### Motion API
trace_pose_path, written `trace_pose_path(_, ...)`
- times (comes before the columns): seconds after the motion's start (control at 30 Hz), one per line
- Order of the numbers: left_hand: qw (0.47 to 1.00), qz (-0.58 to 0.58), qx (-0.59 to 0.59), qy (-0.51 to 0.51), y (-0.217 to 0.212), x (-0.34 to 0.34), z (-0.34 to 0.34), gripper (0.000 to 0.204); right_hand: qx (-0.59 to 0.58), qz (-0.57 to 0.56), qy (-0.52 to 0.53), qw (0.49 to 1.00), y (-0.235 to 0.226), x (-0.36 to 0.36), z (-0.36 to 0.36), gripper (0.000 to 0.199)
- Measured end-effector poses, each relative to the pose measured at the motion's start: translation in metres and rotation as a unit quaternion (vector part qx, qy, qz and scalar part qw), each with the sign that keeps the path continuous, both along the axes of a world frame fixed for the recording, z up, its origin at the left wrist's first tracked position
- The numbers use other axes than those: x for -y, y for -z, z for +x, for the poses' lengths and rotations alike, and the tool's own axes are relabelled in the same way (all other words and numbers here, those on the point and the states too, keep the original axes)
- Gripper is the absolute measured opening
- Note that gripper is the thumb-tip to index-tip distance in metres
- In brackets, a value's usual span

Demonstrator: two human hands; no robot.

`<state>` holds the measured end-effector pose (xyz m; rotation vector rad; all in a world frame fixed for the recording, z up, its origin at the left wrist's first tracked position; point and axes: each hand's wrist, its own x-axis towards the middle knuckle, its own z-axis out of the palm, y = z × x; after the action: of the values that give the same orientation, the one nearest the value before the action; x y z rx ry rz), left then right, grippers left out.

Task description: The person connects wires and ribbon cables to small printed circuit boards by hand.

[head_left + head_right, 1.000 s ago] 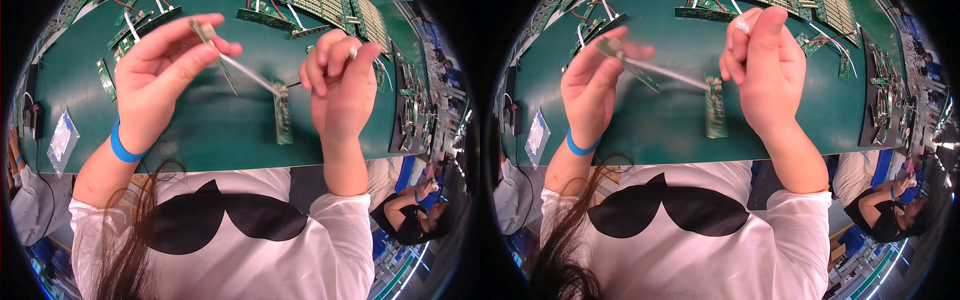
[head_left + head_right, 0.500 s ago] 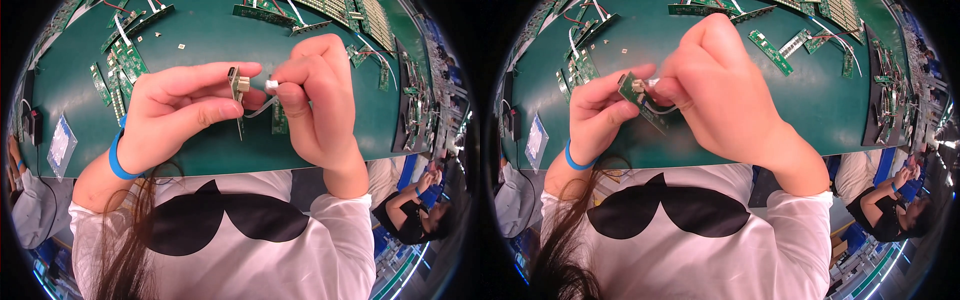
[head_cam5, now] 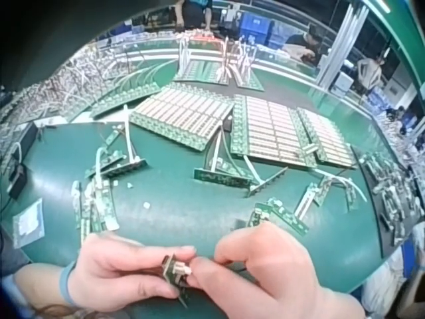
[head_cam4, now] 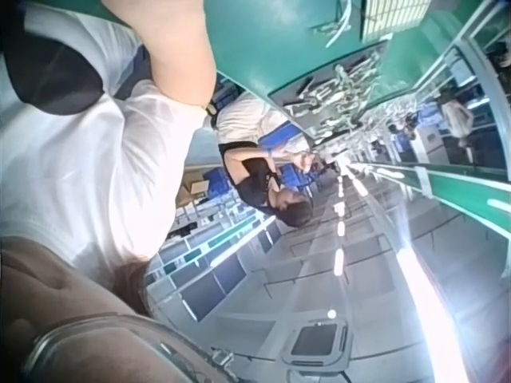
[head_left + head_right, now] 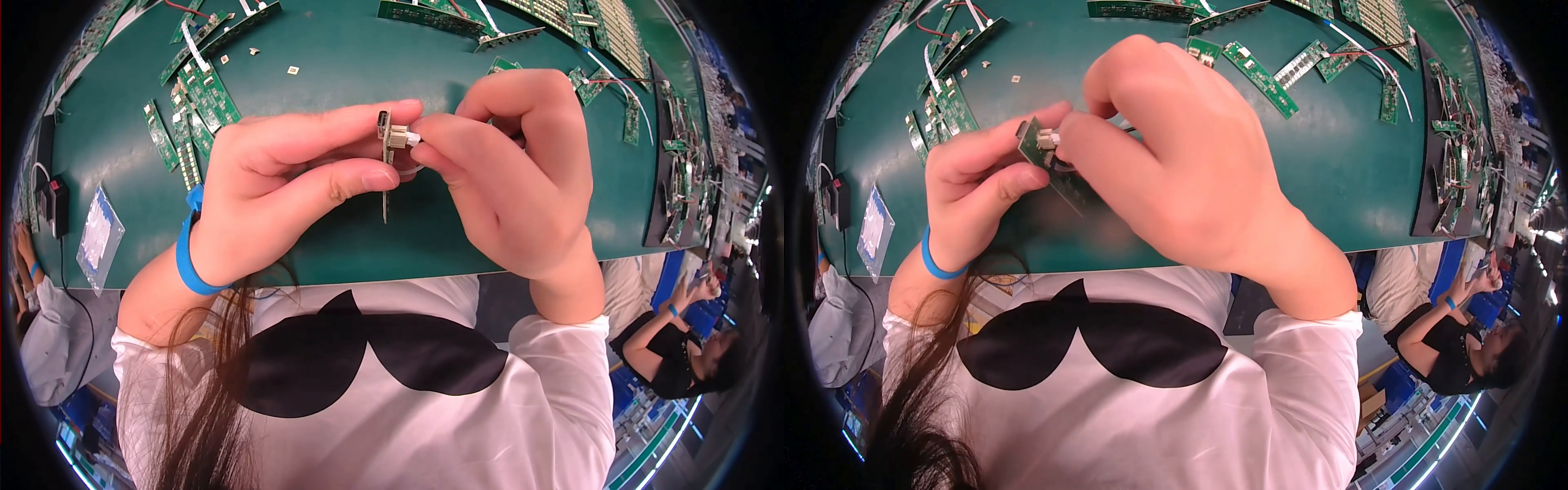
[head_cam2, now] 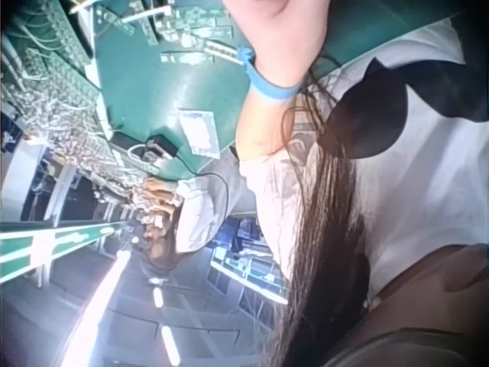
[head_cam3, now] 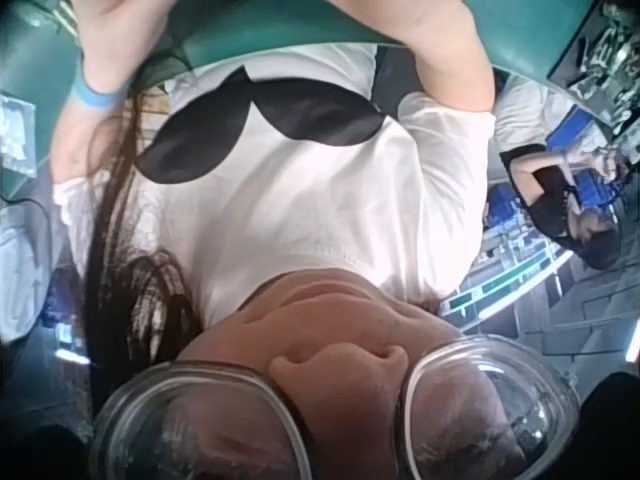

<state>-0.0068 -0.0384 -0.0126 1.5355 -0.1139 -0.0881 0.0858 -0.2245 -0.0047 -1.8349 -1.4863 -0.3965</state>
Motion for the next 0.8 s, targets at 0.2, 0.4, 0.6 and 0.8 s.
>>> trace_pose_path(0.2, 0.976, 0.176, 0.129, 0.022, 0.003, 0.000, 0.001, 0.039, -0.061, -0.040, -0.039, 0.997, -0.005, 0.005, 0.006, 0.014)
trace_pose_path(0.4, 0.965, 0.226, 0.134, -0.005, 0.001, 0.002, 0.002, 0.039, -0.129, -0.015, -0.067, 0.989, 0.002, -0.002, 0.008, 0.016)
trace_pose_path(0.6, 0.963, 0.243, 0.109, -0.034, -0.015, 0.004, 0.006, 0.036, -0.148, 0.013, -0.021, 0.989, -0.008, -0.007, 0.007, 0.010)
trace_pose_path(0.8, 0.992, -0.116, -0.031, -0.044, -0.001, 0.008, 0.007, 0.037, -0.310, -0.096, -0.069, 0.943, 0.006, 0.018, 0.041, 0.022)
